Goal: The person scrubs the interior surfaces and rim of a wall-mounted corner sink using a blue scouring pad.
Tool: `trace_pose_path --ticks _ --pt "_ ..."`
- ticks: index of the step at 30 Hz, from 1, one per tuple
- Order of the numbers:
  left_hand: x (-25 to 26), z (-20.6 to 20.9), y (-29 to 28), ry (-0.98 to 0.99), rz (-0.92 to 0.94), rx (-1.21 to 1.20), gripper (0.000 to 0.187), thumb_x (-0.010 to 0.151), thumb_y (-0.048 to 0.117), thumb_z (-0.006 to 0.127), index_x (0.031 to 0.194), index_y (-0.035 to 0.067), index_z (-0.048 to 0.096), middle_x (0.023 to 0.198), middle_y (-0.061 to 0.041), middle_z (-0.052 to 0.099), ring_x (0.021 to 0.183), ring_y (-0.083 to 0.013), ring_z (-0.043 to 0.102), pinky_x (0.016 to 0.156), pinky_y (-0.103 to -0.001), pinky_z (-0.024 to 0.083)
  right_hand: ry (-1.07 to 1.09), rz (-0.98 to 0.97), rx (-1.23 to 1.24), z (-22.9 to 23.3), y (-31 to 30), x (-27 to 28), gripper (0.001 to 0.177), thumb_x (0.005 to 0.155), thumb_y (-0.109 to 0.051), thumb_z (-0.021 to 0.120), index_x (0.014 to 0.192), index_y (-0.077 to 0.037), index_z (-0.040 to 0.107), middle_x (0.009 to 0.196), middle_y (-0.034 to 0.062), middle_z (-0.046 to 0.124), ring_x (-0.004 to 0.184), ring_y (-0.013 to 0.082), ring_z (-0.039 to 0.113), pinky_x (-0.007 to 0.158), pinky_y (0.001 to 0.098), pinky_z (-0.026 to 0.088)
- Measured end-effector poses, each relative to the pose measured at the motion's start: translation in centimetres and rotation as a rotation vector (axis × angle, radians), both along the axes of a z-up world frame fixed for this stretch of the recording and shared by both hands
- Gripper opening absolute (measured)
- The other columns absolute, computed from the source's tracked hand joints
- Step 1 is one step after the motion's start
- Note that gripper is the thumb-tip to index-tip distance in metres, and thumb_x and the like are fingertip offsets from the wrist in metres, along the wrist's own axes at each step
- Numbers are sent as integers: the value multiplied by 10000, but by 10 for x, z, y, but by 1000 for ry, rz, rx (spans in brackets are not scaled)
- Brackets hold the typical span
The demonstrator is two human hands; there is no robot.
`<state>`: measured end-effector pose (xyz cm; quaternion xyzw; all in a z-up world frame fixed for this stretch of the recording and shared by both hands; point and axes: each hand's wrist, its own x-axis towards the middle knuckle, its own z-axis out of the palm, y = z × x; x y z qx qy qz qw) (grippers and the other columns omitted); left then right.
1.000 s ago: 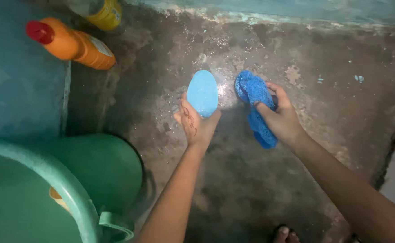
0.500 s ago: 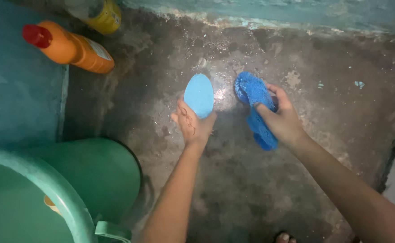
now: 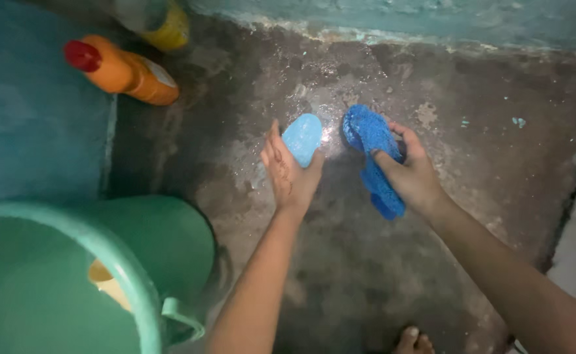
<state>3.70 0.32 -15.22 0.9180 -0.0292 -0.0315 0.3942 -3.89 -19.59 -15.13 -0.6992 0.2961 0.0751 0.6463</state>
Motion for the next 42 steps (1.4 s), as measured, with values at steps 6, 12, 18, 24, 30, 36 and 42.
trace_pose_path --ticks 6,12,18,24,30,36,42 --pt "-4 25 -8 31 5 -19 939 795 205 783 1564 63 263 1528 -208 414 1408 -409 368 1173 -508 314 1 -22 67 15 -1 -4 619 934 -146 642 1497 -95 390 1232 116 630 1010 194 683 811 346 590" --pt "-10 45 -9 32 -9 -29 882 821 174 750 1559 58 282 1524 -215 418 1425 -421 347 1183 -518 290 0 3 37 39 -6 -12 619 967 -152 629 1525 -97 367 1266 125 614 1060 198 677 831 329 593" --pt "-19 63 -10 139 49 -20 795 851 192 691 1529 58 300 1527 -175 416 1405 -395 352 1154 -520 274 72 -90 176 73 -4 -17 610 944 -145 616 1504 -141 374 1226 99 613 926 208 710 746 350 611" --pt "-25 80 -12 120 31 -68 583 979 129 519 1524 43 333 1511 -186 446 1414 -379 374 1168 -498 293 -42 -44 121 88 -4 -22 631 942 -92 609 1535 -144 400 1190 106 647 912 177 696 738 338 604" --pt "-21 106 -12 97 -17 -71 564 968 138 492 1512 43 374 1475 -177 513 1355 -365 452 1139 -465 356 -20 -61 131 114 -3 -24 643 945 -89 617 1549 -178 416 1172 102 651 912 174 689 747 330 590" --pt "-16 129 -5 45 -67 -96 558 990 164 478 1525 35 382 1460 -182 522 1375 -371 451 1162 -471 341 0 -70 76 145 -2 -18 639 946 -92 620 1546 -200 427 1185 93 640 932 166 673 749 330 578" --pt "-11 153 -6 74 -81 -49 539 1000 173 449 1526 66 398 1474 -169 527 1377 -380 430 1162 -484 303 33 -115 168 177 -6 -13 681 930 -108 616 1564 -244 408 1189 92 629 916 171 687 751 330 579"
